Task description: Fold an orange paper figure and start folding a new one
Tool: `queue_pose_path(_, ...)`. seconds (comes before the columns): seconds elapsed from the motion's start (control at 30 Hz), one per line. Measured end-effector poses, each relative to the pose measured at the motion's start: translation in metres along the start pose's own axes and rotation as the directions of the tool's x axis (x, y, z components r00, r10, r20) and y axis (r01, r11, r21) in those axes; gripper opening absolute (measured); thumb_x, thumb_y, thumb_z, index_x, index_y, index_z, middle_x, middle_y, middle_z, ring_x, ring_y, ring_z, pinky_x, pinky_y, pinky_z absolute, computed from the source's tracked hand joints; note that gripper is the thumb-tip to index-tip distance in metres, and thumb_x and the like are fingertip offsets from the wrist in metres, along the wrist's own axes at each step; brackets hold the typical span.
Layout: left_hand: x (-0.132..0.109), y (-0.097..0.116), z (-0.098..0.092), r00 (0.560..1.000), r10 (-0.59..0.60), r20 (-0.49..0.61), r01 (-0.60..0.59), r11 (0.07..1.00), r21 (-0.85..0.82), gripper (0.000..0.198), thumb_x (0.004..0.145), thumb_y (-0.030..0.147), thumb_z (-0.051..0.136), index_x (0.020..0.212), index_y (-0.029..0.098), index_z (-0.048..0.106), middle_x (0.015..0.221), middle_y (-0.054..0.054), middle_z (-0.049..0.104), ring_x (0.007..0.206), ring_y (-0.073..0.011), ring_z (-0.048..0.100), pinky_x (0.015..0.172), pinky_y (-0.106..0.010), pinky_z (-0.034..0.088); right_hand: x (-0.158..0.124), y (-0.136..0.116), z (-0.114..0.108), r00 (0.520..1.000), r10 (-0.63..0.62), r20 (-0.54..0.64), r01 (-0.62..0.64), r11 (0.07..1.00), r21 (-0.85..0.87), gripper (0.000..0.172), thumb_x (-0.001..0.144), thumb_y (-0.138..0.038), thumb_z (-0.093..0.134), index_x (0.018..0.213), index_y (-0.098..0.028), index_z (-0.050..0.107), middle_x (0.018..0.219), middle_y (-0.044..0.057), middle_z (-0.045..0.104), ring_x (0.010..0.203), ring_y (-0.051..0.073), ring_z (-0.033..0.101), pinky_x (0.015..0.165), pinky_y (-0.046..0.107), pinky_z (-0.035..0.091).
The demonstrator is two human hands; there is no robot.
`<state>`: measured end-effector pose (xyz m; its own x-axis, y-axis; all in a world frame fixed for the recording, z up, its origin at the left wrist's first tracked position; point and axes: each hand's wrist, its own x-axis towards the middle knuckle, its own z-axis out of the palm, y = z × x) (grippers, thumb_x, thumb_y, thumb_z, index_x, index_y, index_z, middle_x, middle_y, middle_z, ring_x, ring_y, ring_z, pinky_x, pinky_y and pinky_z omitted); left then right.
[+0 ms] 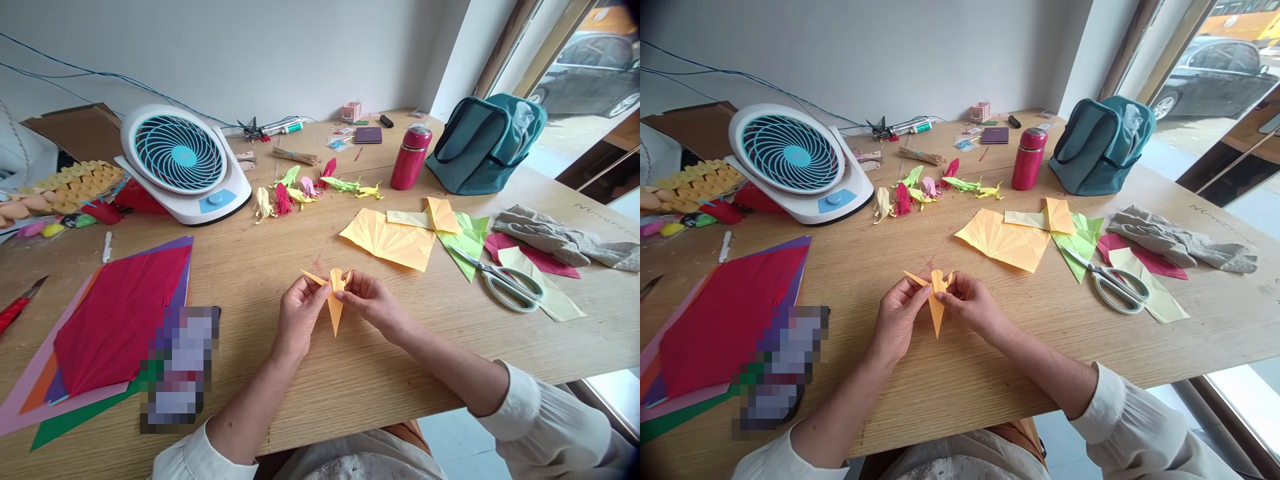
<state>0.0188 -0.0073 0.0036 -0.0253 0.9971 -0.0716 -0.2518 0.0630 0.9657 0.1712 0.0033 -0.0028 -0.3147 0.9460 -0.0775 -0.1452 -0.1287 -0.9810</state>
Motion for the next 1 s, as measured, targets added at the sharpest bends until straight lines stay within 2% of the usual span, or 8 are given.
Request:
queue_pose_path(0.37,-0.0014,0.0017,0.0026,0.998,0.062,-0.017,-0.061,0.995,0.074,0.023,0.073,0.028,0.081,0.083,0.015,0.065,0.082,0.000,0.068,0.080,-0.0120,0.063,0.079,-0.024,0.050,-0.0009,-0.0052,0.0024,0.999,0.016,-0.035,-0.016,1.000,0.009,0.044,0.072,-0.060,0.079,0.085,-0.022,0.063,0.082,0.001,0.064,0.079,0.019,0.058,0.073,0.031,0.044)
queue_pose_path(0.6,-0.0010,0.0027,0.0030,0.997,0.069,-0.034,-0.065,0.994,0.085,0.023,0.071,0.025,0.080,0.083,0.017,0.062,0.078,0.003,0.064,0.074,-0.0097,0.060,0.073,-0.021,0.049,-0.0021,-0.0068,0.0026,0.998,0.067,-0.001,-0.066,0.994,0.087,0.037,0.070,-0.052,0.083,0.082,-0.020,0.066,0.082,0.001,0.066,0.081,0.018,0.059,0.078,0.031,0.043)
queue_pose_path(1.0,-0.0029,0.0010,-0.0020,0.980,0.193,0.053,-0.200,0.937,0.285,0.013,0.083,0.026,0.072,0.086,0.018,0.062,0.082,0.000,0.066,0.075,-0.0118,0.063,0.070,-0.021,0.048,-0.0024,-0.0064,0.0016,0.995,0.095,-0.014,-0.092,0.987,0.134,0.039,0.070,-0.054,0.083,0.079,-0.020,0.066,0.077,0.001,0.065,0.076,0.017,0.056,0.074,0.030,0.043)
